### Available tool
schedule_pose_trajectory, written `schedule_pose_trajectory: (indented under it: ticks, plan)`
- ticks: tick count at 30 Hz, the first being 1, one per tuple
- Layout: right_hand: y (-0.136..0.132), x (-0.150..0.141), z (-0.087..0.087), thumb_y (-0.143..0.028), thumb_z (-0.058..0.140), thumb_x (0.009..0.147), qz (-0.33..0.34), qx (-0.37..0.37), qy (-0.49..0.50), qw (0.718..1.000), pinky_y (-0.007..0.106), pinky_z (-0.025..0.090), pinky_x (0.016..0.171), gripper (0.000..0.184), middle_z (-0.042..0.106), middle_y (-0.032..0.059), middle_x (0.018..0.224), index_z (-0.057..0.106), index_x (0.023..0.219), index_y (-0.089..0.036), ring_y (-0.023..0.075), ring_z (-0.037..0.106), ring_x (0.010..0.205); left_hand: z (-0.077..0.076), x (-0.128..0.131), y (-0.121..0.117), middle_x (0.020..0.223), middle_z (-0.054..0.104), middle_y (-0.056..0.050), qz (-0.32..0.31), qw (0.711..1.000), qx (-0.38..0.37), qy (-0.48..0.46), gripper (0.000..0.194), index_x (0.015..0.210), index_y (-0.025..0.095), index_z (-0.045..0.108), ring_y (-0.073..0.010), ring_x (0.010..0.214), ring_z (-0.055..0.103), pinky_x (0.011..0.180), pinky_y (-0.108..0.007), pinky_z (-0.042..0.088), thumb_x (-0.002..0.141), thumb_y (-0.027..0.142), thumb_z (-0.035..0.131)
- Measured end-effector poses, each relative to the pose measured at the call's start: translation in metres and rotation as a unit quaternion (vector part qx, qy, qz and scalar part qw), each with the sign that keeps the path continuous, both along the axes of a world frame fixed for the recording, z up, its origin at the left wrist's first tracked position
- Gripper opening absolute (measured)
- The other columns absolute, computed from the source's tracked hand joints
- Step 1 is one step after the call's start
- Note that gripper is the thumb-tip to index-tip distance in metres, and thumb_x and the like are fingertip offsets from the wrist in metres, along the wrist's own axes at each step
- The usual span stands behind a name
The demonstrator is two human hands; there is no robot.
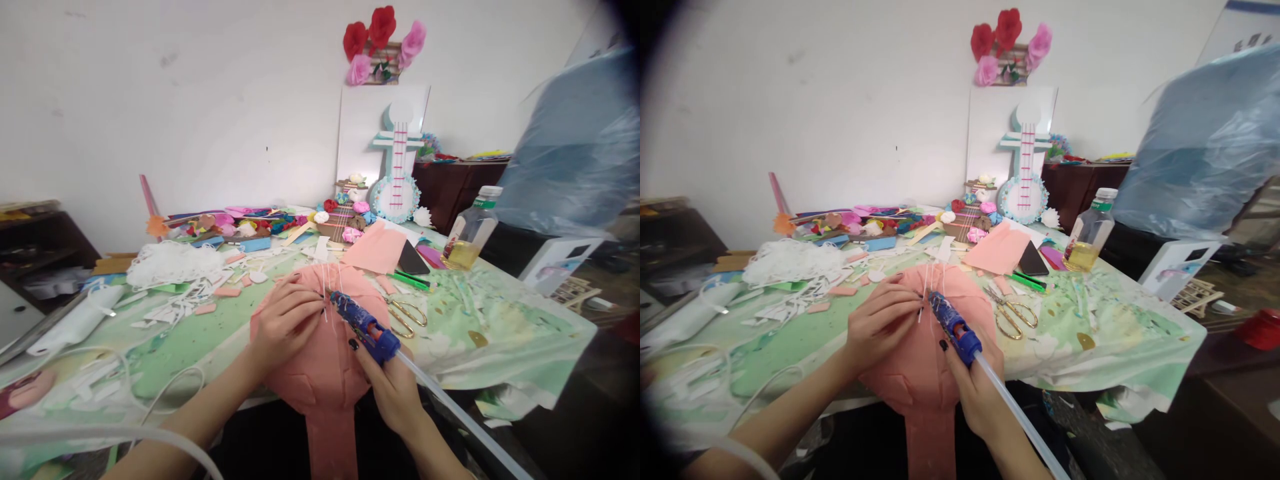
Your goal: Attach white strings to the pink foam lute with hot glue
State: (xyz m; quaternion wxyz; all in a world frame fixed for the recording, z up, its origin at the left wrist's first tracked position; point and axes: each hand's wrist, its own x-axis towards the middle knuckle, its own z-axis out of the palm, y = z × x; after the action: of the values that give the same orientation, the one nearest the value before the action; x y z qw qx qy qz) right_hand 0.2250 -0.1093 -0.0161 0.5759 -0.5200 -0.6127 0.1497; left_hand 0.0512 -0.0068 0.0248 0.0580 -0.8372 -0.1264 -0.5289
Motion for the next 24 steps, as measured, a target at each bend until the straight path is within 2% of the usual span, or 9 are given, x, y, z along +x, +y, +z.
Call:
schedule_pose_trajectory:
  ticks: [8,14,19,24]
  plan:
    - [-0.003,-0.001,-0.006,-0.034,0.052,0.092,0.007,-0.012,0.036,0.999,0.027,0.047,0.069,0.020,0.062,0.0033,0.079,0.062,0.091,-0.017,0.0175,0.057,0.073,0.000,0.001,0.000,0.085,0.072,-0.001,0.003,1.000,0.019,0.016,0.019,0.090,0.021,0.067,-0.0150,0.083,0.064,0.102,-0.048,0.046,0.080,0.006,0.062]
    - [-0.004,0.000,-0.013,-0.031,0.053,0.092,0.009,0.007,0.064,0.998,0.029,0.050,0.074,0.019,0.067,0.0053,0.090,0.062,0.102,-0.018,0.0191,0.062,0.080,0.002,0.002,0.000,0.084,0.072,-0.001,0.013,0.999,0.018,0.022,0.017,0.089,0.021,0.067,-0.0149,0.082,0.064,0.102,-0.048,0.045,0.081,0.006,0.062]
    - [-0.005,-0.001,-0.014,-0.032,0.058,0.089,-0.032,0.038,0.085,0.995,0.027,0.051,0.065,0.018,0.067,0.0040,0.078,0.065,0.092,-0.017,0.0179,0.062,0.069,0.001,0.002,0.000,0.083,0.071,-0.001,0.026,0.999,0.013,0.028,0.014,0.087,0.021,0.068,-0.0141,0.082,0.064,0.102,-0.047,0.045,0.083,0.009,0.061]
    - [-0.007,-0.001,-0.014,-0.037,0.063,0.084,-0.078,0.041,0.127,0.988,0.030,0.052,0.061,0.022,0.066,0.0060,0.073,0.067,0.086,-0.016,0.0222,0.063,0.070,0.000,0.002,0.000,0.086,0.071,-0.002,0.035,0.999,0.019,0.038,0.015,0.089,0.020,0.068,-0.0151,0.084,0.063,0.099,-0.047,0.047,0.082,0.008,0.062]
